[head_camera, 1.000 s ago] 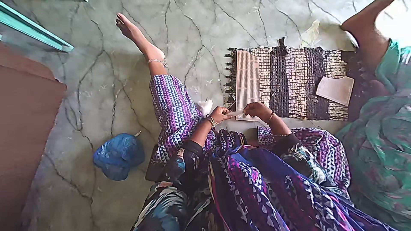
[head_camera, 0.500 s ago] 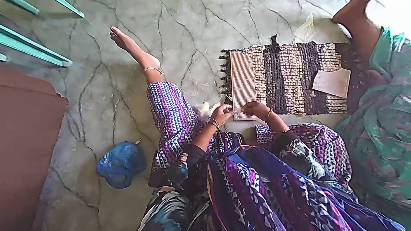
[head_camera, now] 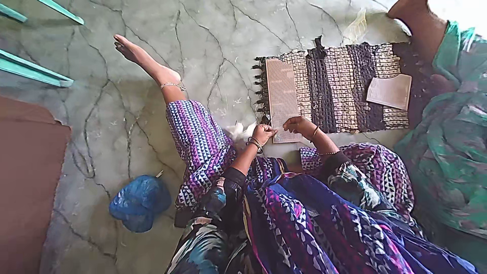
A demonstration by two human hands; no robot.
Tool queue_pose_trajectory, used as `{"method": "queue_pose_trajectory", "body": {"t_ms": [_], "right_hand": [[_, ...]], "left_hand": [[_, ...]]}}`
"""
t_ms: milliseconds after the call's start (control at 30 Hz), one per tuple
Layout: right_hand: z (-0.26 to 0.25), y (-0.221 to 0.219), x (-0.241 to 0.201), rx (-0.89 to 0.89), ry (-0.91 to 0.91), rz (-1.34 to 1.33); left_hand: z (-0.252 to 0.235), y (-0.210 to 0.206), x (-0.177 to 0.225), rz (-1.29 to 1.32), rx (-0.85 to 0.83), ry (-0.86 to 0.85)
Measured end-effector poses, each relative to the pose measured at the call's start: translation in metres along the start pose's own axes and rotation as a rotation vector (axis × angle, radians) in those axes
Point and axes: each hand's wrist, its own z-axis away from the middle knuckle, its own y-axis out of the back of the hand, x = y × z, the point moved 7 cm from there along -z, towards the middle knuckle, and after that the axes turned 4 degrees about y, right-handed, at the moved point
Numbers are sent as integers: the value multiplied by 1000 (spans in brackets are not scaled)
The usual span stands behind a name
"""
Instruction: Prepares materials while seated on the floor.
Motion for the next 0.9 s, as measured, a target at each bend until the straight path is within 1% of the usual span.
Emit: {"method": "queue_pose_trajectory", "body": {"t_ms": [67, 167, 333, 400, 467, 533, 633, 700, 800, 900], "right_hand": [[-3, -4, 2, -19, 14, 7], [-5, -4, 0, 30, 72, 48], [-12, 7, 8, 78, 53, 104], [-15, 10, 10, 105, 79, 176], [-20, 15, 14, 138, 104, 310], [-21, 17, 16, 182, 83, 457], [-20, 17, 15, 264, 86, 581], [-21, 17, 15, 309, 83, 619], [-21, 22, 21, 361, 22, 630], [-18, 25, 23, 428, 11, 649]], "left_hand": [[-3, -3, -1, 5, 3, 12], [-5, -6, 0, 32, 14, 35], [-11, -8, -1, 16, 31, 44], [-14, -6, -2, -49, 60, 10], [-14, -4, -2, -170, 132, -20], [-6, -2, 5, -303, 208, -84], [3, -6, 11, -459, 215, -200], [5, -10, 11, -485, 200, -193], [4, -16, 15, -468, 259, -235], [-5, -22, 18, -537, 234, -190]]}}
